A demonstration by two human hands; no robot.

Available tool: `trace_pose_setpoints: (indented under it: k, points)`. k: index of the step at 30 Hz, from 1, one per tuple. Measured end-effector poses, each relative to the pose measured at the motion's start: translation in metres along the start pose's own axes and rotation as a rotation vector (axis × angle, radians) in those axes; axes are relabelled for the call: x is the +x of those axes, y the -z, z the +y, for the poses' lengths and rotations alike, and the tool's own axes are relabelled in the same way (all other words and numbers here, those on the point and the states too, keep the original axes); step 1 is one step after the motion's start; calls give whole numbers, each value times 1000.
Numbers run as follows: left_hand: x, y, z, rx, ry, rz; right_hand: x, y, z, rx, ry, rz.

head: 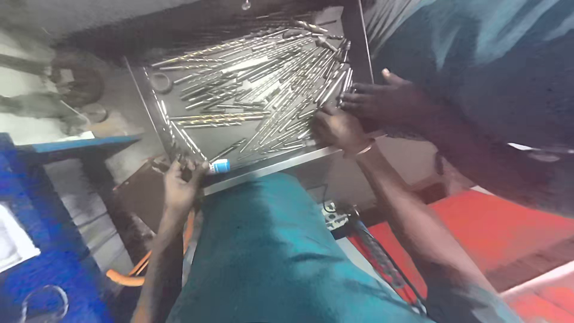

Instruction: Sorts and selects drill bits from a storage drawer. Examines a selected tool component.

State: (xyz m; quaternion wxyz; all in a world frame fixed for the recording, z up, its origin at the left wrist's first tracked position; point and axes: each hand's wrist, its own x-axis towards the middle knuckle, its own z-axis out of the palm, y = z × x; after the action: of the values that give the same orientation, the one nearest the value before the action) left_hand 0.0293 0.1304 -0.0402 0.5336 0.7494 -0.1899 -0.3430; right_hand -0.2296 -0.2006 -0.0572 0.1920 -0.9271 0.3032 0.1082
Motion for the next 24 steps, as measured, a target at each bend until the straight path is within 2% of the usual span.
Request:
trace_pose_setpoints:
  k: [6, 11, 14, 21, 24]
  points:
    - [6, 1, 9, 67, 26, 17, 8, -2, 13, -49, 10, -89]
    - [9, 0, 10, 51, 37, 22, 3, 6, -7, -70, 27, -49]
    - [11, 0, 11, 18, 50, 3, 1, 2, 0, -63, 28, -61]
    - [17, 13, 14, 88, 55, 65, 14, 5, 12, -128, 192, -131]
    - [23, 13, 29, 62, 73, 103, 17, 21, -6, -51, 168, -152]
